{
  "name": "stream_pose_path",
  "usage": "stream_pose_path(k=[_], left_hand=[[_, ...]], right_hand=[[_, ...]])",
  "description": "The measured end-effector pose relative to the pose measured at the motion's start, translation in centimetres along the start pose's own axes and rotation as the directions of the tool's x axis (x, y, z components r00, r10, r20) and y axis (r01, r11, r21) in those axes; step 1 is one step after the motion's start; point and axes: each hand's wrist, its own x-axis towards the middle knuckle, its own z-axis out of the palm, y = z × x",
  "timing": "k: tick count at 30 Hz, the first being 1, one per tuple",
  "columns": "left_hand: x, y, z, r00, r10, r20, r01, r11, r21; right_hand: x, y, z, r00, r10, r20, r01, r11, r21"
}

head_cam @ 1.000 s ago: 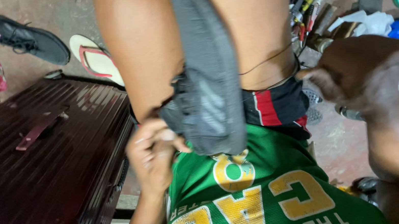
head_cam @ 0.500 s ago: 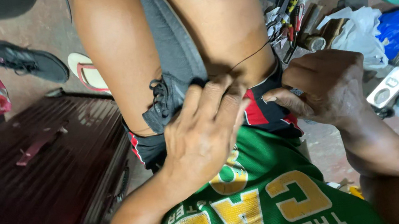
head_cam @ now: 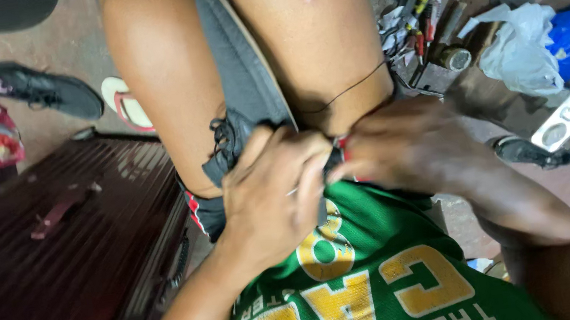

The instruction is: The person sews a gray slip-on shoe using a needle and thread. They repeatedly pass the needle through the shoe's upper and pull the thread to stitch the material while holding the shoe on their lap.

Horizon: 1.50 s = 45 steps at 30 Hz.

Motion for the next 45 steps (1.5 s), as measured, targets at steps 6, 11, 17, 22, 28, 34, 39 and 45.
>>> stream_pose_path(k=[6,11,17,22,28,34,39,45], left_hand=[[-2.6,-1.6,-1.3,0.960,-0.256,0.114,0.270,0.737,-0.620],[-4.0,-3.2,-1.8,0.951,-0.261,0.167,0.290,0.557,-0.778],[-4.2,-4.6,-1.3,0.935,-0.340,0.100,0.151,0.126,-0.981],[-4.1,-5.1,-1.0,0.918,-0.386,0.092,0.126,0.062,-0.990],[-2.8,-2.9,-2.1,0.911,-0.321,0.260,0.387,0.442,-0.809],[-1.8,-0.4,-2.3,0.987,-0.058,0.148,0.061,0.998,-0.020],[-2.0,-0.2,-1.9,0.992,-0.011,0.124,0.014,1.000,-0.028],[-2.6,-0.4,-1.8,0.985,-0.099,0.142,0.121,0.980,-0.157]], right_hand=[[-0.8,0.8,-1.5,0.978,0.104,0.180,-0.144,0.964,0.223],[0.1,-0.1,0.4,0.989,0.103,0.105,-0.140,0.875,0.463],[1.1,-3.9,3.4,0.957,0.208,-0.201,-0.134,0.934,0.330],[0.5,-3.6,3.7,0.961,0.233,-0.147,-0.133,0.859,0.494],[-1.2,-1.3,1.8,0.957,0.121,0.265,-0.260,-0.051,0.964],[-0.9,-3.3,1.0,0.930,0.312,0.193,-0.354,0.625,0.696],[0.5,-3.6,3.0,0.964,0.256,-0.074,-0.212,0.904,0.370],[-3.3,3.8,-1.3,0.904,0.291,-0.312,-0.366,0.906,-0.214]])
